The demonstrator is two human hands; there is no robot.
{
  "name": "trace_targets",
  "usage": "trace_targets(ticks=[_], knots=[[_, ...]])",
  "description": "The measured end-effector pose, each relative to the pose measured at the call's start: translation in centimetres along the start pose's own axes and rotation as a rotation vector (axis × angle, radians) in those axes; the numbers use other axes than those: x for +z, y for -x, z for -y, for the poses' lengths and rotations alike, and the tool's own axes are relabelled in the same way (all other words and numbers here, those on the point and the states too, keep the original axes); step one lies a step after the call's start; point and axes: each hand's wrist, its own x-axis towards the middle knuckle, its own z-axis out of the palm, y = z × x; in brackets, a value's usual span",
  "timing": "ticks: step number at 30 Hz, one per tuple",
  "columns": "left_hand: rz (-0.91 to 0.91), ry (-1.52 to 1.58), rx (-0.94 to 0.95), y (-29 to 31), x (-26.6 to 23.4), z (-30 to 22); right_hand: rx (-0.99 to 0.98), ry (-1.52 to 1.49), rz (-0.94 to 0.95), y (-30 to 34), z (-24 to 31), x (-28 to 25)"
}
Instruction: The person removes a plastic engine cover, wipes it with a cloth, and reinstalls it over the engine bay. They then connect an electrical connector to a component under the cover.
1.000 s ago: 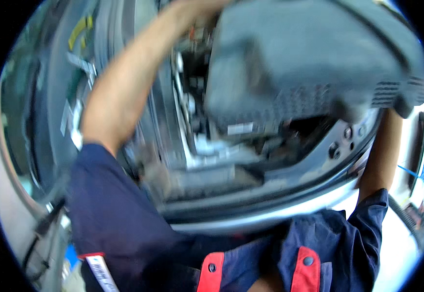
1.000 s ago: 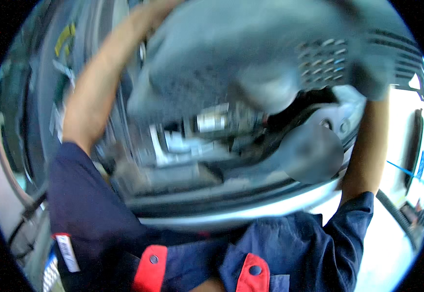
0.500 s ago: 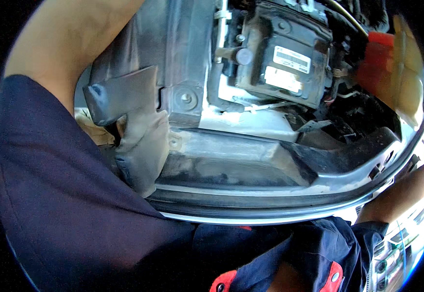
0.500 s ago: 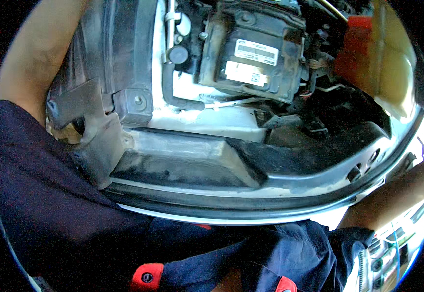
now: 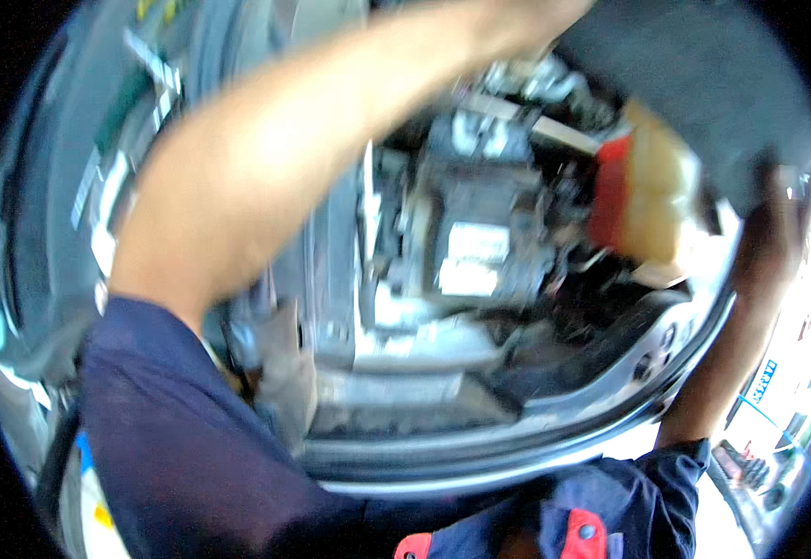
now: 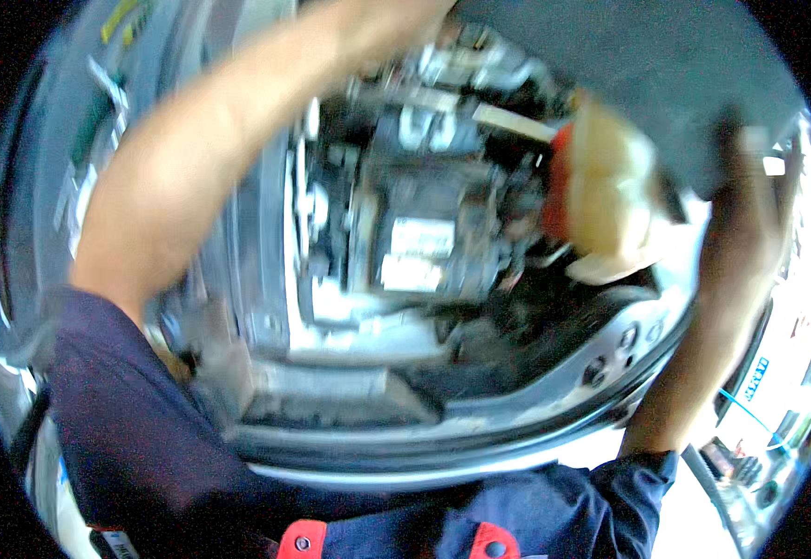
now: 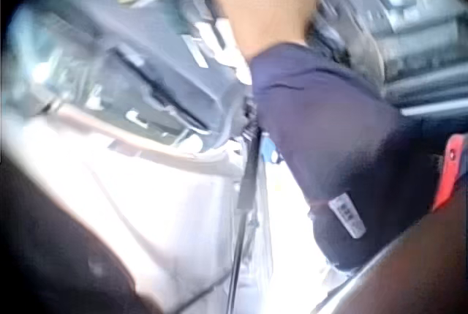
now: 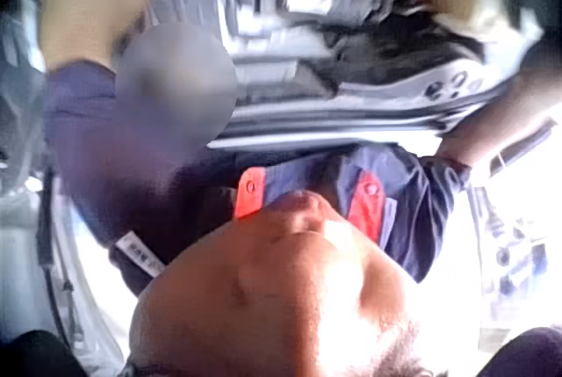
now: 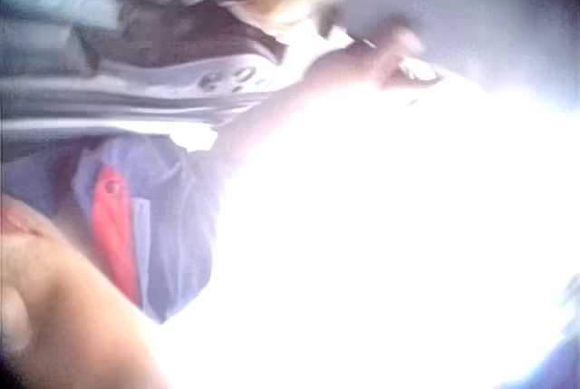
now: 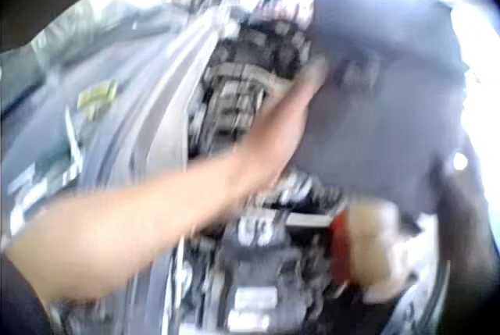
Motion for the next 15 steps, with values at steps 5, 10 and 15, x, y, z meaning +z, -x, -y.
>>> trace_targets(ticks=[5, 10, 15], knots=[[-0.103, -0.392, -0.244, 2.5, -1.3, -1.0, -0.134, -0.192, 0.011, -0.2, 1.3, -0.7], [0.016, -0.267, -0.276, 2.0, -0.2, -2.7, -0.072, -0.077, -0.088, -1.4, 1.1, -2.4], [-0.081, -0.246, -0.294, 2.2, -0.8, -2.2, 0.004, -0.251, -0.025, -1.8, 1.7, -1.5]])
